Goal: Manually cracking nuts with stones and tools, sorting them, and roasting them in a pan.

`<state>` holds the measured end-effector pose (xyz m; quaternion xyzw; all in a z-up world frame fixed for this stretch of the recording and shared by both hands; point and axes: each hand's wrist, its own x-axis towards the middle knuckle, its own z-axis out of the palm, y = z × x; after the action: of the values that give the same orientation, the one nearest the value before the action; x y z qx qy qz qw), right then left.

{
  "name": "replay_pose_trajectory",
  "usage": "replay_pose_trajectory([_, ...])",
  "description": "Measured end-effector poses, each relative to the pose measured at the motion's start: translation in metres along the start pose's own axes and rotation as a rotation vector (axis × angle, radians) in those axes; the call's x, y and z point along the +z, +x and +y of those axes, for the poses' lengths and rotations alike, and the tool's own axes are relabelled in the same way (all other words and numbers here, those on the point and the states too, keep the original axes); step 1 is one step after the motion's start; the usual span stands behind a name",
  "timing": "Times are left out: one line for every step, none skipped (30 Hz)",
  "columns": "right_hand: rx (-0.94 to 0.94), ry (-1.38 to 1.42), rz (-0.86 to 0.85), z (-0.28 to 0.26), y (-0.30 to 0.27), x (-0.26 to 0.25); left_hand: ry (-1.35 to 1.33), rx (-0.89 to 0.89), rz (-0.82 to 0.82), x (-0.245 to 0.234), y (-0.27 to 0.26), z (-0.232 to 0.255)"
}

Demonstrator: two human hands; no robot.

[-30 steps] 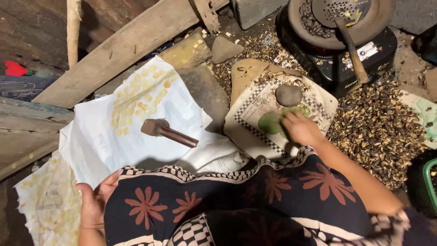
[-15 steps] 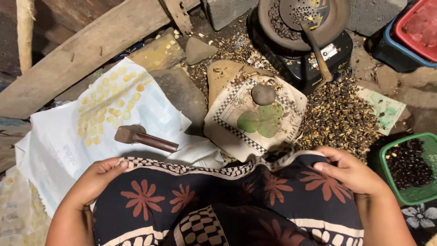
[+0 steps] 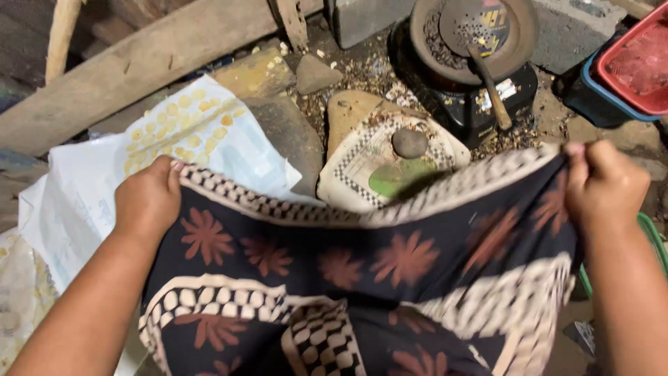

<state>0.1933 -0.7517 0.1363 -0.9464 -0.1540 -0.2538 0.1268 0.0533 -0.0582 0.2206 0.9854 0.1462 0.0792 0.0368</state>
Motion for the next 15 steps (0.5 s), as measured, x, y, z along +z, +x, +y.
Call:
replay_pose_trajectory([0.009,-0.007,-0.006,0.021,-0.019,0.013,-0.003,0.010,-0.009,0.001,-0.003,0.007])
replay_pose_trajectory([0.070,-0.169,-0.035,0.042,-0.038,0.026,-0.025,0.063,-0.020,0.000,-0.005,0.014])
replay_pose_trajectory([0.123,-0.333,-0.037,0.066,-0.041,0.043,-0.048,0.117,-0.002,-0.001,0.004,0.023])
replay_pose_trajectory([0.127,-0.340,-0.015,0.047,-0.039,0.037,-0.055,0.127,0.019,0.000,0.010,0.029])
replay_pose_trajectory([0.200,-0.173,-0.175,0.029,-0.031,0.035,-0.061,0.105,-0.049,0.001,0.010,0.032])
replay_pose_trajectory([0.267,-0.004,-0.336,0.011,-0.025,0.035,-0.068,0.083,-0.117,0.004,0.010,0.035])
replay_pose_trajectory([0.257,-0.008,-0.343,-0.002,-0.013,0.034,-0.074,0.073,-0.121,0.017,0.014,0.019])
replay_pose_trajectory([0.156,0.033,-0.489,-0.013,-0.001,0.036,-0.023,0.037,-0.084,0.032,0.018,0.004])
replay_pose_trajectory([0.072,0.076,-0.649,-0.028,-0.002,0.034,0.033,0.011,-0.066,0.048,0.018,-0.012])
replay_pose_trajectory([0.080,0.075,-0.670,-0.056,0.005,0.019,0.032,0.012,-0.089,0.050,0.016,-0.025])
replay_pose_trajectory([0.300,0.171,-0.864,-0.084,0.020,0.007,0.051,-0.035,-0.058,0.050,0.018,-0.037])
replay_pose_trajectory([0.523,0.268,-1.054,-0.112,0.037,-0.006,0.071,-0.081,-0.026,0.048,0.020,-0.049])
replay_pose_trajectory([0.503,0.273,-1.033,-0.107,0.039,0.002,0.071,-0.090,0.001,0.051,0.027,-0.051])
replay_pose_trajectory([0.356,0.141,-0.949,-0.102,0.041,0.011,0.071,-0.114,-0.051,0.055,0.035,-0.053])
replay_pose_trajectory([0.231,0.011,-0.878,-0.098,0.030,0.015,0.072,-0.124,-0.127,0.061,0.037,-0.055])
